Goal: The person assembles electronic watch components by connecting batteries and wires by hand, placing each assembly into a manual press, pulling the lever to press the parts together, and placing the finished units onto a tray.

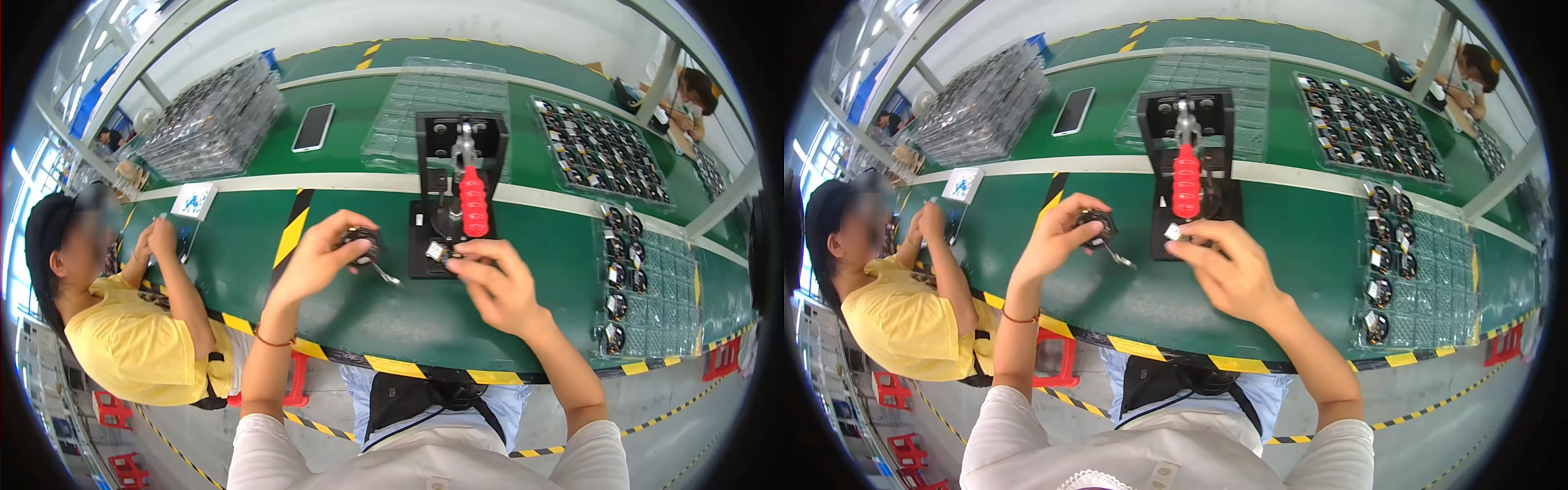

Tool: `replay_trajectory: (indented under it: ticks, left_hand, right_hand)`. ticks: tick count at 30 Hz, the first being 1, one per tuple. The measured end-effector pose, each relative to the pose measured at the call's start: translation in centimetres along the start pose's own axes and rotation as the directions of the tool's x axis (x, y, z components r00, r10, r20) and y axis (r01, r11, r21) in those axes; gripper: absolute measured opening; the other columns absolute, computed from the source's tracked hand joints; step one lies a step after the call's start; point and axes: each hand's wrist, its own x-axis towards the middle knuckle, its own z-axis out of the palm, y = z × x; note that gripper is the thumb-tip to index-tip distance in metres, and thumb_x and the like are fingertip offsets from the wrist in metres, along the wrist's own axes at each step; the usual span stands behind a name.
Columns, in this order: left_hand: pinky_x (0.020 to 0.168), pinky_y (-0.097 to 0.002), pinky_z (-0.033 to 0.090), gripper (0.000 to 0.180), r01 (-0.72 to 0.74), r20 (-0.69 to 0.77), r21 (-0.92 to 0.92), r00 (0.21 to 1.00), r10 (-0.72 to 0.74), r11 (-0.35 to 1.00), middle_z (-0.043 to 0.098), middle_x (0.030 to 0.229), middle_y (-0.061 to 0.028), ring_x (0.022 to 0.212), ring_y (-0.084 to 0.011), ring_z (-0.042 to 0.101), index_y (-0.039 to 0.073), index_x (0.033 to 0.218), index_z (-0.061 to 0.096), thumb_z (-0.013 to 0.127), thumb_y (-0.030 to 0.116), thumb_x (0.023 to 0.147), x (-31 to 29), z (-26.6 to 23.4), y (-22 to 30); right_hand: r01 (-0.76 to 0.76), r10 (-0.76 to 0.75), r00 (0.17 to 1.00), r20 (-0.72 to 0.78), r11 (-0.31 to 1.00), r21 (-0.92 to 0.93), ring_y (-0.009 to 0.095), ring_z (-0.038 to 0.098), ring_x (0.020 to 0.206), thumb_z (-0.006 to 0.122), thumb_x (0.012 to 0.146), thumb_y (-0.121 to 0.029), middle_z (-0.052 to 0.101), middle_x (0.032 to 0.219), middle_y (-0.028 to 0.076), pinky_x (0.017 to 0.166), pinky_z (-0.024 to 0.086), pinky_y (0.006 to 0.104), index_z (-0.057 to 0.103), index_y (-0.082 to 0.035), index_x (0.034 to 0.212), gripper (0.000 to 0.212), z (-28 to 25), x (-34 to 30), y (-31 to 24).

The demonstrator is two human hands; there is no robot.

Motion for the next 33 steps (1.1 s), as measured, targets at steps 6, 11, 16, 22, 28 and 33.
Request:
replay_trajectory:
  ticks: [6,11,16,22,28,33]
  left_hand:
    - [0.084,-0.0258,0.044,0.029,-0.123,0.337,-0.322,0.912,0.234,0.939,0.055,0.104,-0.0032,0.094,-0.0103,0.053,0.003,0.115,0.051,0.053,-0.004,0.087,4.1,7.1,1.6]
    - [0.069,-0.0233,0.051,0.023,-0.103,0.22,-0.532,0.941,0.255,0.84,0.052,0.106,-0.0045,0.091,-0.0104,0.055,0.006,0.105,0.046,0.052,-0.008,0.087,4.8,9.2,-0.6]
    - [0.067,-0.0282,0.056,0.016,-0.104,0.354,-0.454,0.89,0.287,0.885,0.049,0.105,-0.0077,0.089,-0.0142,0.055,0.0,0.091,0.051,0.047,-0.013,0.082,4.9,8.4,-2.2]
    - [0.068,-0.0285,0.055,0.009,-0.156,0.354,-0.517,0.857,0.376,0.842,0.048,0.106,-0.0088,0.087,-0.0167,0.054,-0.001,0.087,0.053,0.058,-0.001,0.079,4.0,8.8,-0.7]
    - [0.062,-0.0236,0.045,0.01,-0.258,0.248,-0.308,0.907,0.339,0.916,0.053,0.089,-0.0031,0.074,-0.0112,0.052,0.001,0.083,0.054,0.061,0.008,0.087,3.8,9.5,-0.7]
    - [0.057,-0.022,0.037,0.012,-0.366,0.26,-0.228,0.87,0.419,0.902,0.052,0.083,-0.0015,0.068,-0.0069,0.046,0.0,0.08,0.056,0.057,0.006,0.09,4.7,8.5,-2.1]
  right_hand:
    - [0.191,-0.179,0.979,0.094,0.972,-0.134,0.019,0.057,0.076,0.068,0.066,-0.005,0.061,0.106,0.001,0.065,0.046,0.03,0.07,-0.017,0.098,0.034,-0.7,0.5,-0.3]
    - [0.169,-0.157,0.983,0.099,0.978,-0.122,0.018,0.056,0.073,0.073,0.066,-0.006,0.062,0.094,0.001,0.063,0.046,0.0307,0.07,-0.013,0.091,0.026,-1.8,0.2,1.2]
    - [0.036,-0.037,0.997,0.073,0.999,0.014,0.02,0.055,0.067,0.074,0.065,0.0,0.059,0.083,0.003,0.061,0.045,0.0322,0.067,-0.008,0.089,0.027,-1.1,0.1,1.2]
    - [-0.098,0.105,0.993,-0.061,0.99,0.106,0.017,0.054,0.063,0.069,0.068,0.008,0.057,0.073,0.004,0.053,0.044,0.028,0.057,-0.004,0.1,0.036,0.1,-0.5,0.5]
    - [-0.173,0.176,0.984,-0.023,0.981,0.092,0.019,0.051,0.061,0.067,0.066,0.01,0.052,0.071,0.004,0.053,0.044,0.0297,0.053,-0.004,0.101,0.04,0.7,-0.9,0.7]
    - [-0.214,0.211,0.977,0.038,0.964,0.158,0.014,0.05,0.061,0.065,0.071,0.008,0.052,0.07,0.003,0.053,0.045,0.0261,0.057,-0.002,0.102,0.033,0.0,-0.6,0.8]
